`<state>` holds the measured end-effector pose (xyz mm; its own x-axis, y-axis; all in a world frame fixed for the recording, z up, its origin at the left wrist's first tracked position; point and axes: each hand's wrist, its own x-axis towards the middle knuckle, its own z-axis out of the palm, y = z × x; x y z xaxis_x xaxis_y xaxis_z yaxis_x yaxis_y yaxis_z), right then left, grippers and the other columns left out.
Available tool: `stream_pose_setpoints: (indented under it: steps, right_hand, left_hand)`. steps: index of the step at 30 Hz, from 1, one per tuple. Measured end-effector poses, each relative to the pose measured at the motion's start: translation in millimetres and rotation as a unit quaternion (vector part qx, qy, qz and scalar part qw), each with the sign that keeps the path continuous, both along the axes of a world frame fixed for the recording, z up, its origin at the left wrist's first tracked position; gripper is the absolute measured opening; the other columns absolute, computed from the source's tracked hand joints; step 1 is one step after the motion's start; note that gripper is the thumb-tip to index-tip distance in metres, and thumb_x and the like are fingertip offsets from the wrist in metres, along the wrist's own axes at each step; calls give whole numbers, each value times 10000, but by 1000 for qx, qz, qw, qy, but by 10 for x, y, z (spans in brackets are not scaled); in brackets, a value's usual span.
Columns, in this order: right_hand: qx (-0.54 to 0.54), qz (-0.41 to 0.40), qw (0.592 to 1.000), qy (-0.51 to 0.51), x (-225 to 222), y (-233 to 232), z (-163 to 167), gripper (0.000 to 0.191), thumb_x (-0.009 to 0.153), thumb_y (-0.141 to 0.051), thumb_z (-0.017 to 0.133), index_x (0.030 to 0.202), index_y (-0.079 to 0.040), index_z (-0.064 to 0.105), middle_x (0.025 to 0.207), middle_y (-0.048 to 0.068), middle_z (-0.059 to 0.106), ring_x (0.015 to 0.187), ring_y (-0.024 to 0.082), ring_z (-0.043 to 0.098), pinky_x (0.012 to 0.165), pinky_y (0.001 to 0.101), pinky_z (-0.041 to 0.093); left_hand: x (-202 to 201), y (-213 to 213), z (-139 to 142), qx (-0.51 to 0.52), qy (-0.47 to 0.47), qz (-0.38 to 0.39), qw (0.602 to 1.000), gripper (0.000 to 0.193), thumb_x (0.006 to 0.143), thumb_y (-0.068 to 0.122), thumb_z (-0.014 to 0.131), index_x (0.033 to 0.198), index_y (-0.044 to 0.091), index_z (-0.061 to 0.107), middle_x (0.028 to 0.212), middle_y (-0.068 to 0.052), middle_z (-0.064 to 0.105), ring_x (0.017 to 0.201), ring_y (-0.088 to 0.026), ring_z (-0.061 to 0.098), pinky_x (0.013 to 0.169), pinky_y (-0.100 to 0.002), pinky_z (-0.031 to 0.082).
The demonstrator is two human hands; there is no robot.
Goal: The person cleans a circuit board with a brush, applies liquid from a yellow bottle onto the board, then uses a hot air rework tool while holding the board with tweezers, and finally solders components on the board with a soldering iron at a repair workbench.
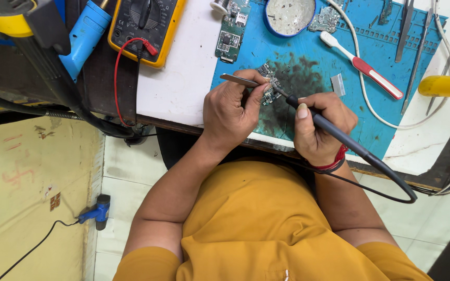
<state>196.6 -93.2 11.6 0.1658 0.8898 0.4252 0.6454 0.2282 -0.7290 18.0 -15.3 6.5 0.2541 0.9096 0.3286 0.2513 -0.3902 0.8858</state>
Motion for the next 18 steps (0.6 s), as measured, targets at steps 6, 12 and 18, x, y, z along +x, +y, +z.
stream_pose_setpoints:
  steps: [6, 12, 18]
  right_hand:
    - [1, 0, 1000, -4, -1, -2, -2, 169, 1068, -148, 661, 1006, 9, 648, 876, 122, 644, 646, 201, 592, 605, 296, 434]
    - [1, 3, 1000, 0, 6, -3, -4, 161, 1068, -137, 658, 1011, 13, 645, 882, 124, 645, 652, 199, 589, 608, 295, 434]
    - [4, -3, 1000, 8, 16, -14, -21, 162, 1080, -144, 659, 1040, 13, 646, 868, 127, 653, 674, 207, 608, 629, 293, 450]
  left_hand:
    - [-7, -8, 3, -6, 1, 1, 1000, 135, 1021, 124, 726, 1096, 77, 624, 895, -46, 725, 730, -167, 715, 655, -298, 552]
    - [-1, -6, 5, -6, 2, 2, 1000, 135, 1019, 126, 730, 1091, 82, 624, 889, -41, 726, 722, -165, 715, 647, -296, 550]
    - [-3, -11, -3, -2, 1, 2, 1000, 137, 1024, 123, 724, 1100, 81, 619, 902, -45, 724, 731, -168, 711, 652, -300, 549]
